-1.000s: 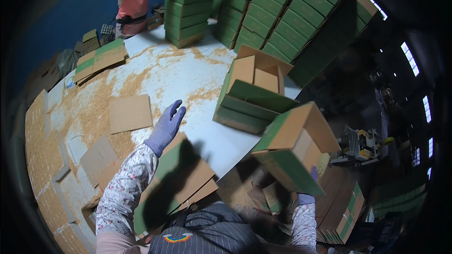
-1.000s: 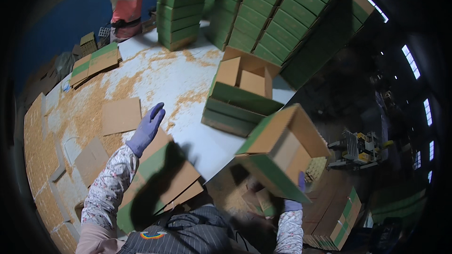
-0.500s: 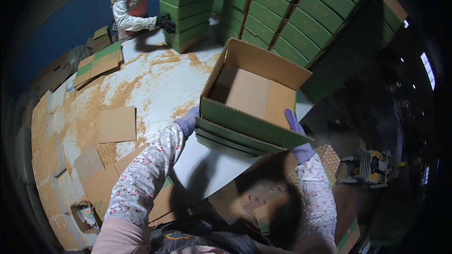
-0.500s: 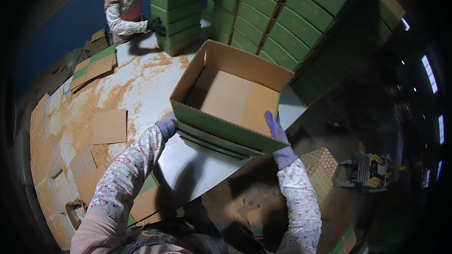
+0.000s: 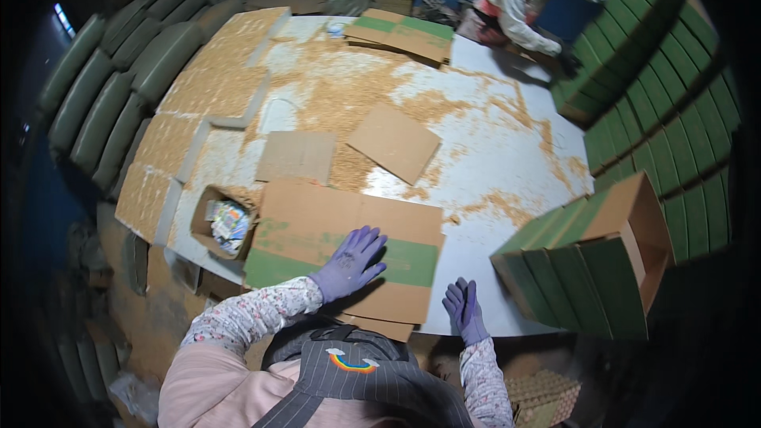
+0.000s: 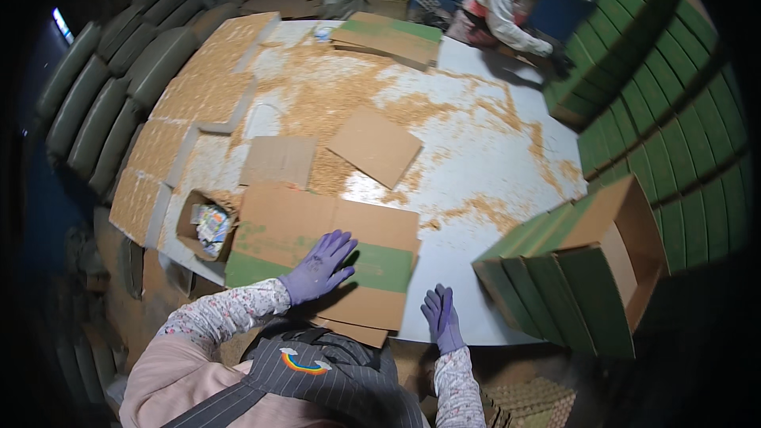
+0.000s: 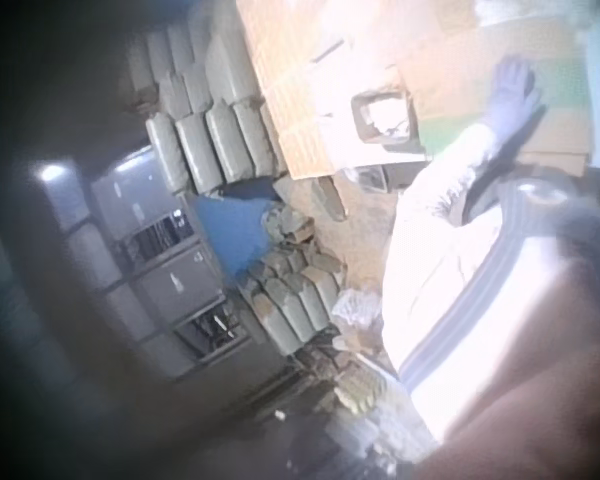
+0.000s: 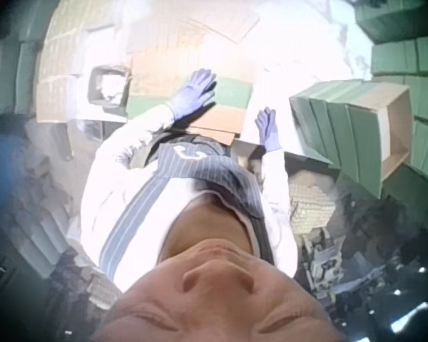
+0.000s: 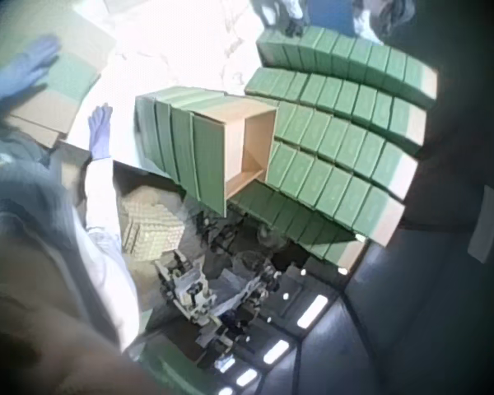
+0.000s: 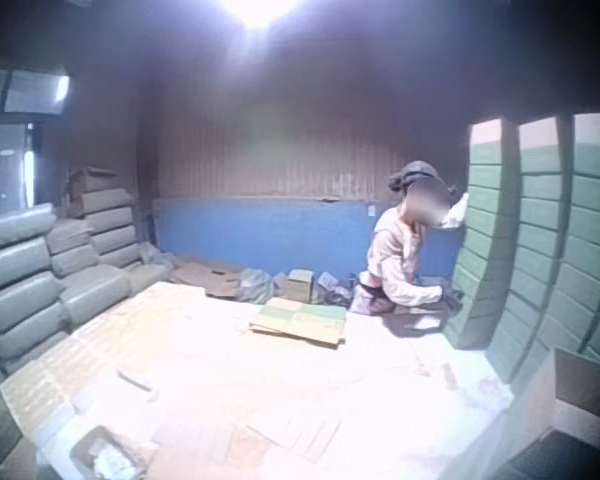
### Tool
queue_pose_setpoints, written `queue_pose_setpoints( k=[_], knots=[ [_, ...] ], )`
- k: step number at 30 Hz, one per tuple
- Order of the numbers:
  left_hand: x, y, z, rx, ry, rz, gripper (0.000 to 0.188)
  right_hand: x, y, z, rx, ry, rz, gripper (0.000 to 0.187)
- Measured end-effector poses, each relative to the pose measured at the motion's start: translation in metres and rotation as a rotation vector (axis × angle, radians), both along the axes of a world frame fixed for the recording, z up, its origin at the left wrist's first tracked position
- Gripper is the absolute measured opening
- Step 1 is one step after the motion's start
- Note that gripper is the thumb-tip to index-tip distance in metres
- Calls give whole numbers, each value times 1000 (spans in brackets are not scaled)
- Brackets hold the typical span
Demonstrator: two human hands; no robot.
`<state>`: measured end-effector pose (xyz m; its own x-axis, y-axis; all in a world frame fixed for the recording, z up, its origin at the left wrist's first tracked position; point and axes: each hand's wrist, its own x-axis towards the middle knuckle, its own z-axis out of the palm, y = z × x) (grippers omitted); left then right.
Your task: The person folds green cardboard boxes and places a white tray filled with sawdust or similar processing material into each box.
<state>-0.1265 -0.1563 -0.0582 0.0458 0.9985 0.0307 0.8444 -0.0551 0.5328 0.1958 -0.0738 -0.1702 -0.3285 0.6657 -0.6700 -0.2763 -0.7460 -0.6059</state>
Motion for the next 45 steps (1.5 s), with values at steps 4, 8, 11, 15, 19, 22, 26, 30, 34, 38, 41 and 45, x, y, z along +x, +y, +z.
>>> queue_pose_setpoints(
  k=[4, 8, 11, 15, 19, 22, 26, 30, 34, 38, 41, 45],
  knots=[
    [-90, -93, -16, -74, 242, 111, 65, -120, 9, 38, 131, -52, 264, 72],
    [-162, -137, -26, -69, 294, 140, 73, -187, -7, 49, 90, 83, 335, 60],
    [-209, -150, -29, -48, 305, 143, 74, -230, -27, 47, 572, -287, 351, 54],
    [-223, -150, -29, -55, 227, 128, 75, -238, -34, 76, 609, -455, 261, 43],
    [-229, -144, -18, 46, 159, 224, 72, -273, -43, 178, 727, -386, 275, 34],
    [-272, -111, 75, 375, 233, 422, 69, -242, -13, 175, 676, -258, 172, 32],
    [-323, -82, 156, 327, 318, 348, 52, -252, 10, 203, 871, -438, 516, 42],
    [-316, -91, 196, -153, 93, 259, 37, -292, -27, 235, 1628, -891, -121, 46],
    [-335, -77, 206, -484, -343, -4, 36, -339, -47, 264, 2018, -1134, 472, 47],
    [-323, -86, 213, -432, -394, 232, 34, -304, -62, 232, 2446, -1056, 209, 27],
    [-300, -97, 206, 88, 315, 165, 41, -316, -48, 252, 2109, -742, 249, 15],
    [-261, -97, 238, -56, 300, 16, 47, -351, -42, 299, 2147, -107, 865, 37]
  ],
)
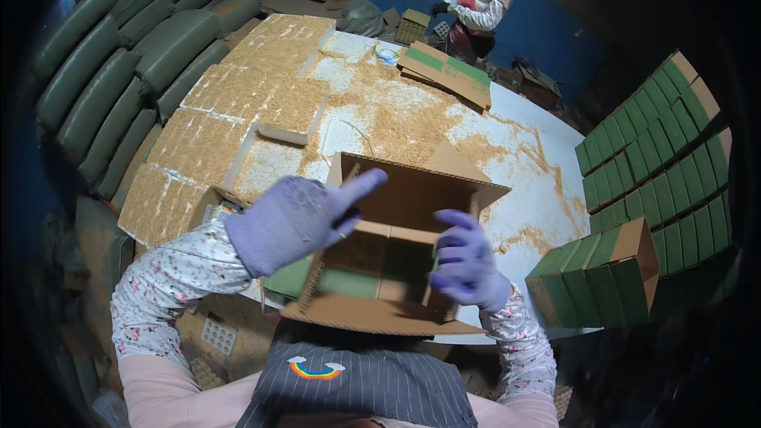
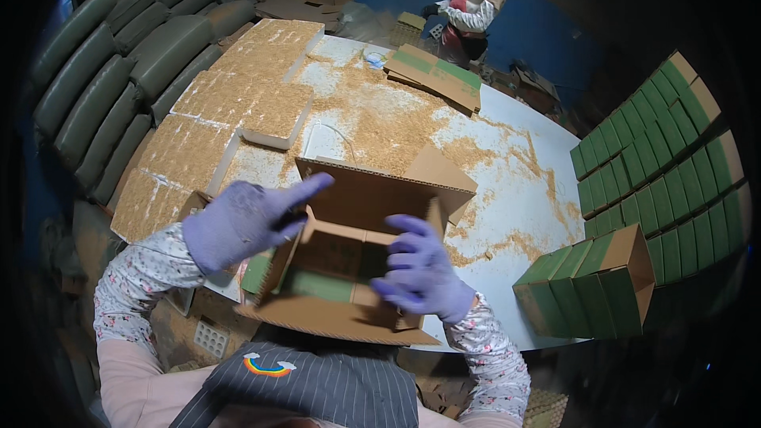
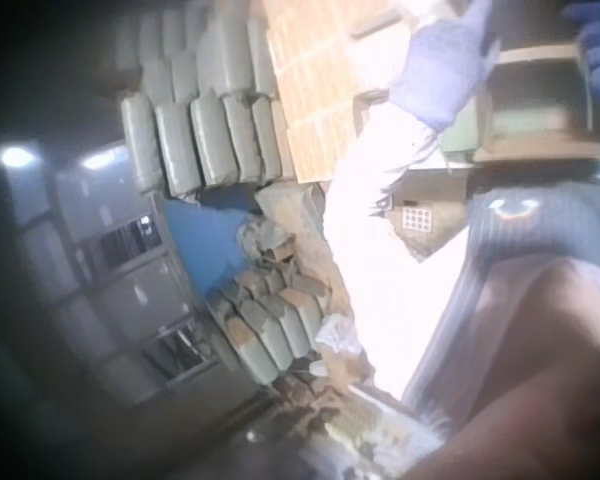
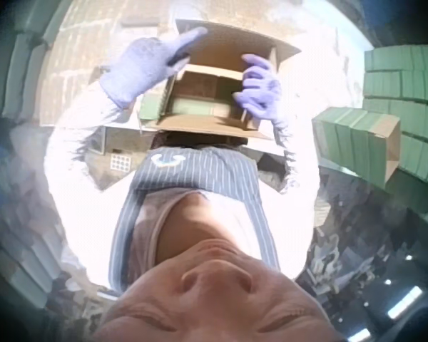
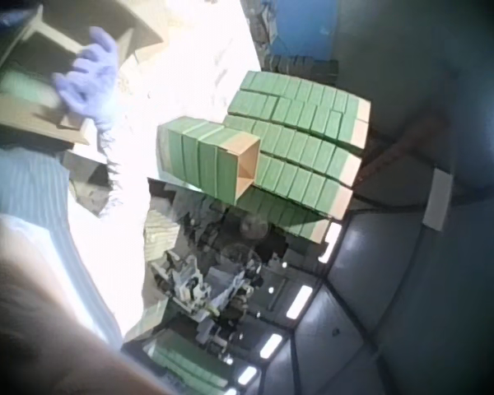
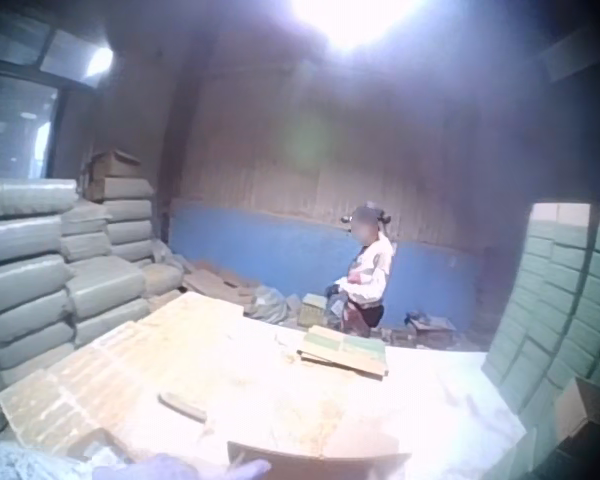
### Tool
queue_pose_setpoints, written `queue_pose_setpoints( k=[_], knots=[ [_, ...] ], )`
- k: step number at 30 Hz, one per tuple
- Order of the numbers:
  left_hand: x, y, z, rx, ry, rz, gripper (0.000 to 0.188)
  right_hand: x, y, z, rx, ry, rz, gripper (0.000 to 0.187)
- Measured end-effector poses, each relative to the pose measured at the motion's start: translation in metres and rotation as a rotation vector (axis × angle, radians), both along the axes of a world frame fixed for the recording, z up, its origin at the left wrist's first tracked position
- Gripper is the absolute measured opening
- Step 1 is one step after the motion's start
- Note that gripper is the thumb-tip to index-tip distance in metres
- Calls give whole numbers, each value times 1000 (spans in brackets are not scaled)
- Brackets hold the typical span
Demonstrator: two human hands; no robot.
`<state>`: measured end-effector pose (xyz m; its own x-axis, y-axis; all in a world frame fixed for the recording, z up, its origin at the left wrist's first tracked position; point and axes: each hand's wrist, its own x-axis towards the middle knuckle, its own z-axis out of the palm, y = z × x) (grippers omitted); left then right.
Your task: The person folds green cardboard boxes and places a white tray filled with sawdust or similar processing material into each box.
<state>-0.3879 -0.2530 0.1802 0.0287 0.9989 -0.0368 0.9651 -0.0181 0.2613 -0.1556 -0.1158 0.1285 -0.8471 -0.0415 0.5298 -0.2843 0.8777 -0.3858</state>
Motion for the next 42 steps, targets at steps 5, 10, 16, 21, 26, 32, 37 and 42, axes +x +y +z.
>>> queue_pose_setpoints(
  k=[5, 10, 16, 21, 26, 32, 37, 42],
  knots=[
    [35, 41, -121, 370, 292, -718, 53, -4, -23, -106, 365, -747, 162, 22],
    [16, 48, -136, 696, 229, 140, 94, 87, -1, -48, 93, -527, -220, 48],
    [30, 32, -94, 622, 142, 51, 83, 97, -5, -64, -1140, -327, -656, 77],
    [30, -43, -104, 197, -32, -619, 90, 82, 20, -107, -1310, -539, -847, 86],
    [-29, -14, -141, 351, -807, -52, 57, 56, 38, -33, -1118, -253, -424, 65],
    [-4, -7, -258, 102, -541, 597, 52, 29, 62, -91, -714, -305, -678, 25],
    [-62, -104, -222, 742, -639, 1037, 50, 71, 85, -135, -1060, -310, -607, 29],
    [-239, -291, -385, 1156, -589, 2188, 72, 32, 57, -105, -1079, -326, -577, 48]
  ],
)
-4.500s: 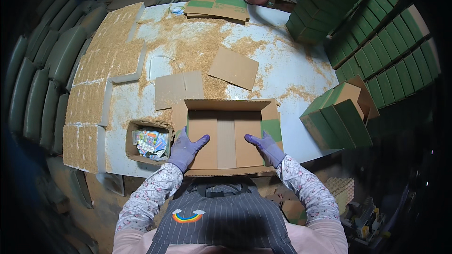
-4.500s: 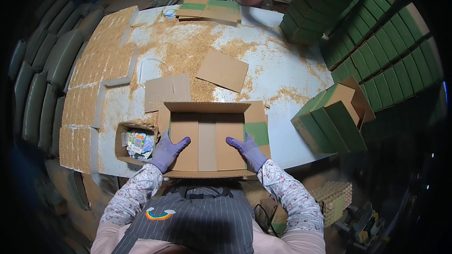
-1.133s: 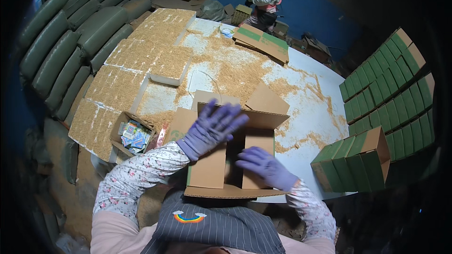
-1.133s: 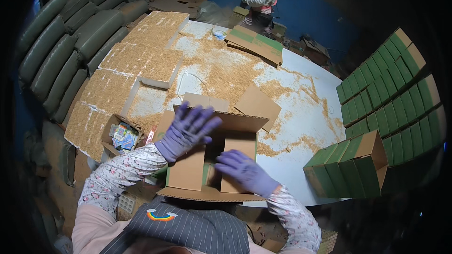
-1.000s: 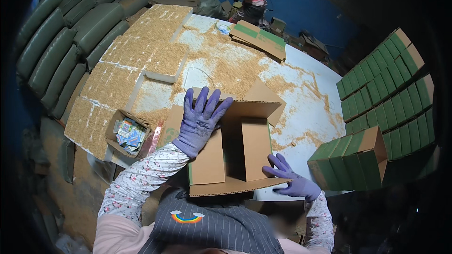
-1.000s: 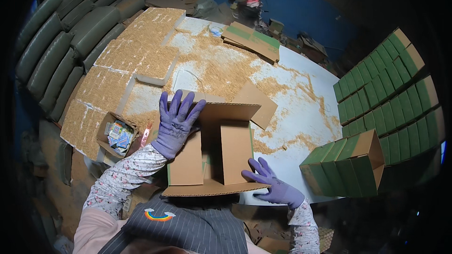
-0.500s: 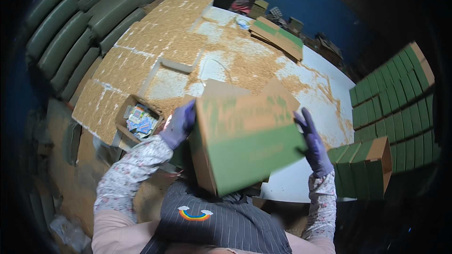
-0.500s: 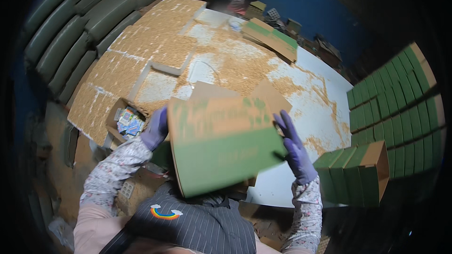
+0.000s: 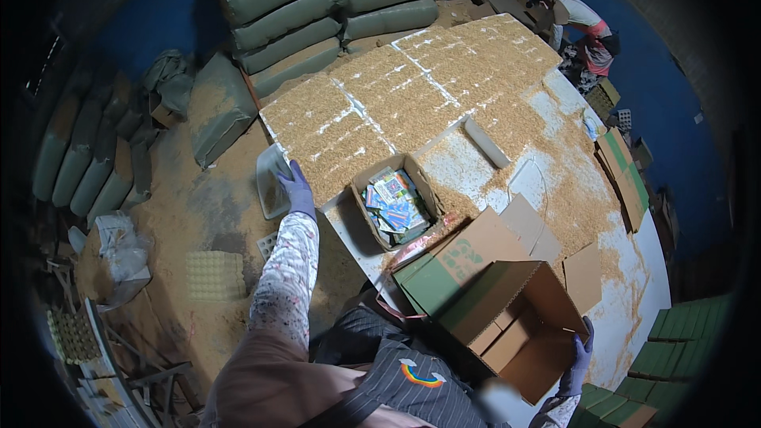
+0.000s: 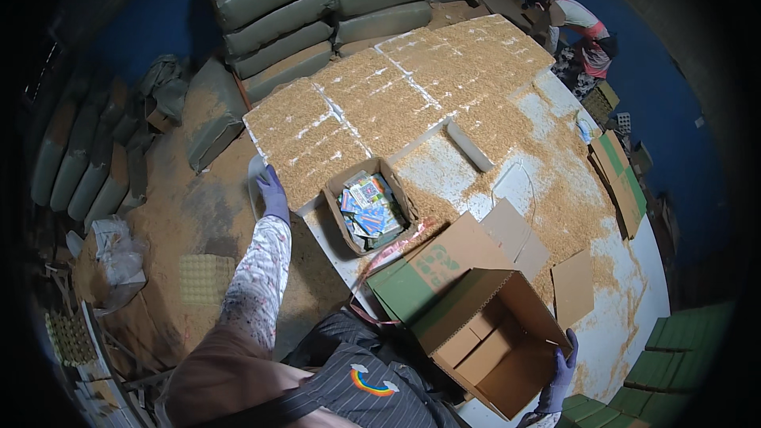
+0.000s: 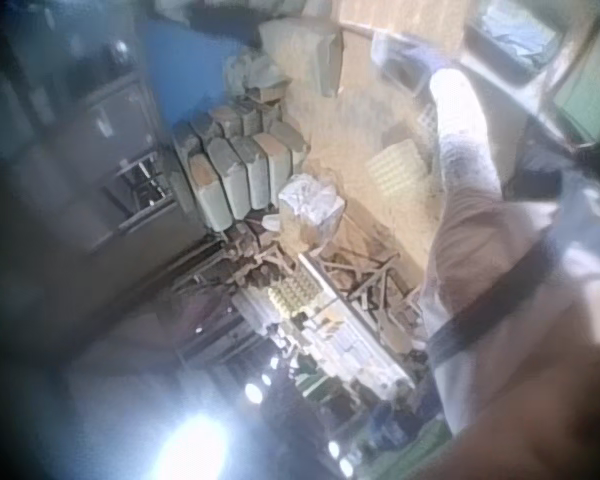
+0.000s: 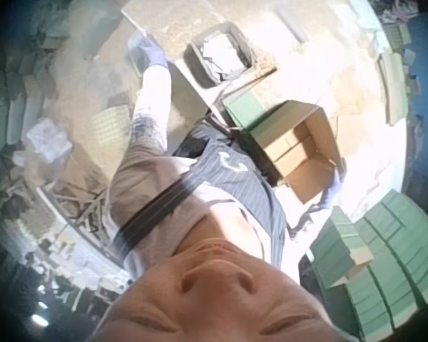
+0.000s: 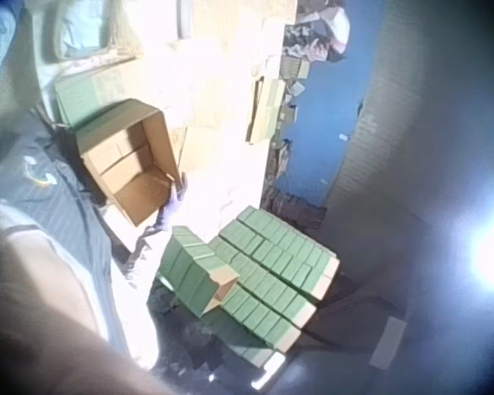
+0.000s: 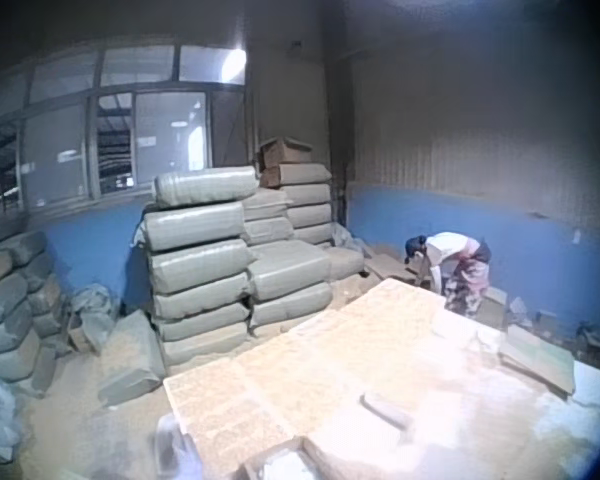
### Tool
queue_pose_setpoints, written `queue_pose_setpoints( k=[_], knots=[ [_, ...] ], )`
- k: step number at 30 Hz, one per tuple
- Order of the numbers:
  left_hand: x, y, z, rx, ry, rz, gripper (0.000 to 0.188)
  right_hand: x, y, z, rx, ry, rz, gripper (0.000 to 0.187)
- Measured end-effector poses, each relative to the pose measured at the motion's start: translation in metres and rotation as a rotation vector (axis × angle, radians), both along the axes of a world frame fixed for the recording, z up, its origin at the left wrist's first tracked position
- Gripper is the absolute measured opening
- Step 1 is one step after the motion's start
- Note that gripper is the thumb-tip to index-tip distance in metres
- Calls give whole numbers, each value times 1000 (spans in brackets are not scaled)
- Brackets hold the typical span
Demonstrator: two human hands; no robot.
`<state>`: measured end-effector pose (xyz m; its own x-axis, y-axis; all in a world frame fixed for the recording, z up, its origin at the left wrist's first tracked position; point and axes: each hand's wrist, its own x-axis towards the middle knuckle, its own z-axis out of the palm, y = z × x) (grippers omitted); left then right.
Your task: The person folds green cardboard boxes and places a white tray filled with sawdust or similar processing material into each box.
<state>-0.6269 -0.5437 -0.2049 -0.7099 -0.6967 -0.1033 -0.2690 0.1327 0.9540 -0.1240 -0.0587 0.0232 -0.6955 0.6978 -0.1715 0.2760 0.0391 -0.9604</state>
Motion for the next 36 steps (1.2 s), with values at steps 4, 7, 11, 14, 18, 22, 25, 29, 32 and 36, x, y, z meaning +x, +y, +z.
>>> queue_pose_setpoints(
  k=[4, 7, 11, 14, 18, 22, 25, 29, 32, 36],
  knots=[
    [-1, 26, -23, 919, 152, -392, 86, 15, 4, 0, 10, -47, -110, 49],
    [23, 41, 33, 649, 44, -208, 88, 1, -13, 13, -22, -34, -156, 49],
    [16, 20, 48, 2, -137, -248, 96, -17, -23, 23, -53, -41, -152, 45],
    [16, 5, 114, 678, 106, -485, 79, 7, -5, 6, 23, -55, -166, 38],
    [37, -9, 186, 923, 149, -650, 61, 34, 5, -14, 136, -67, -189, 25],
    [67, 41, 257, 944, 17, -855, 52, 14, -10, 0, 286, -145, -193, 20],
    [116, 127, 302, 770, 13, -1248, 64, 12, 7, -6, 203, -114, -226, 22],
    [192, 239, 317, 1005, -217, -1515, 70, -20, 27, -8, 115, 72, -169, 30],
    [237, 308, 284, 897, -153, -1796, 74, -14, 32, 19, -126, 198, -161, 31],
    [262, 312, 269, 725, -150, -1866, 73, 1, 24, 7, -532, 330, -162, 33]
  ],
)
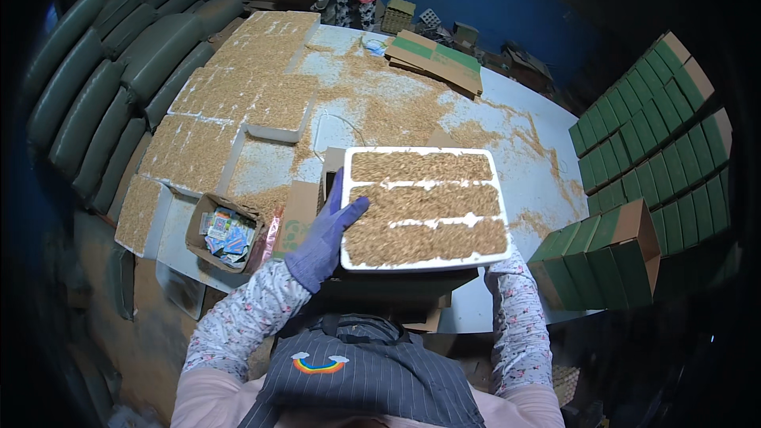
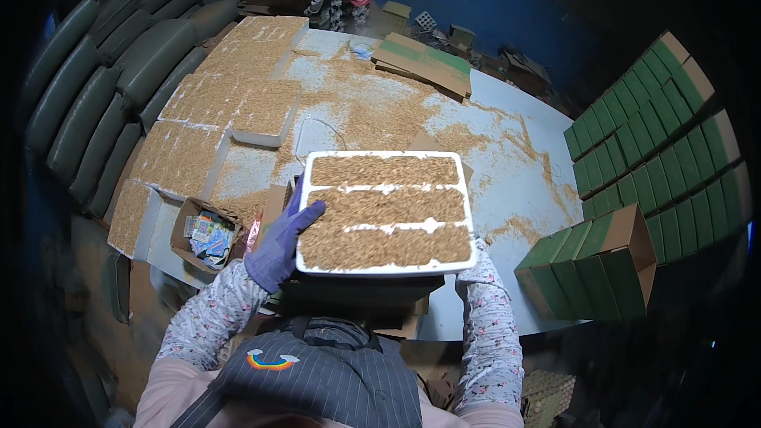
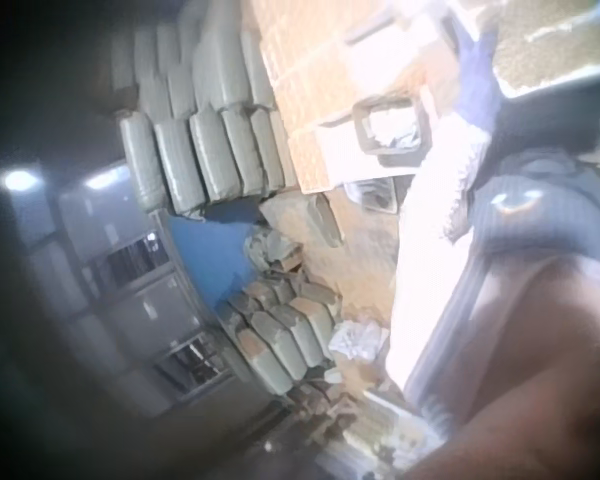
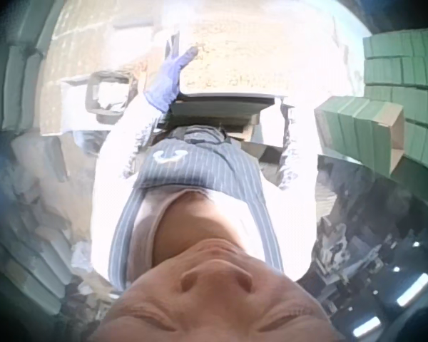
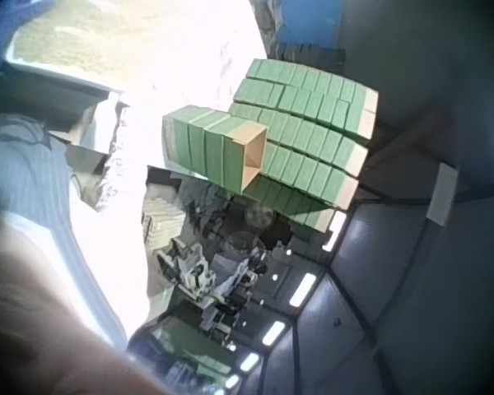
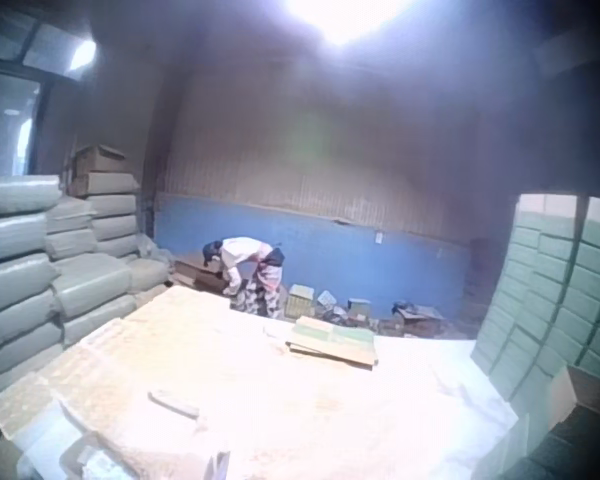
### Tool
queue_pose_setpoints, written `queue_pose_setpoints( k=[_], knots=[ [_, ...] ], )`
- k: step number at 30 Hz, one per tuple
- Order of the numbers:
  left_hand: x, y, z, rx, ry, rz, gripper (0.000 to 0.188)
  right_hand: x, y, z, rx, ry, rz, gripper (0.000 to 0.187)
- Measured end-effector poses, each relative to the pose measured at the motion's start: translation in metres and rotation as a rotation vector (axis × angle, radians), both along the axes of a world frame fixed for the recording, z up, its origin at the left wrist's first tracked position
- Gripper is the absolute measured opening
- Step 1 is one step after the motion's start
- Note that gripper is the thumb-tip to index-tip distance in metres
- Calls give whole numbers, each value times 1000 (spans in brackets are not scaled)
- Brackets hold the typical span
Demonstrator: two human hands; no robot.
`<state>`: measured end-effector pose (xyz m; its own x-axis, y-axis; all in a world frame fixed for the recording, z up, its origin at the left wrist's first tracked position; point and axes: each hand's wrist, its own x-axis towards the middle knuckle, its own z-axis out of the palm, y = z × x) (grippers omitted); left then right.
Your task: The person folds green cardboard boxes and places a white tray filled with sawdust or similar processing material into each box.
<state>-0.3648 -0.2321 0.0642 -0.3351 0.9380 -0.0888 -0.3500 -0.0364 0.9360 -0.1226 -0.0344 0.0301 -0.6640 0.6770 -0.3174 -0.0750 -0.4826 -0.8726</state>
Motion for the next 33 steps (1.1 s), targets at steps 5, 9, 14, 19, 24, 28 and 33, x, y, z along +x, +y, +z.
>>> queue_pose_setpoints(
  k=[5, 9, 14, 19, 24, 28, 33],
  knots=[
    [-13, -50, 18, -123, -161, -72, 79, -2, 7, -23, 444, -349, 4, 31],
    [-10, -62, -5, -255, 221, -35, 80, -5, 0, -22, 530, -387, 160, 30],
    [4, -46, -39, -463, 487, -102, 75, 11, 104, -67, 259, -353, 206, 44],
    [27, -32, -21, -603, 1158, -45, 56, 10, 245, -170, 1094, -1089, 29, 90],
    [31, -39, 26, -378, 1431, 149, 42, 12, 291, -201, 917, -1527, 220, 112],
    [-6, -77, 10, -514, 1293, 635, 34, 46, 283, -206, 1147, -1322, -14, 85],
    [-105, -148, -78, -918, 988, 706, 27, 73, 231, -134, 715, -632, 115, 11]
  ],
)
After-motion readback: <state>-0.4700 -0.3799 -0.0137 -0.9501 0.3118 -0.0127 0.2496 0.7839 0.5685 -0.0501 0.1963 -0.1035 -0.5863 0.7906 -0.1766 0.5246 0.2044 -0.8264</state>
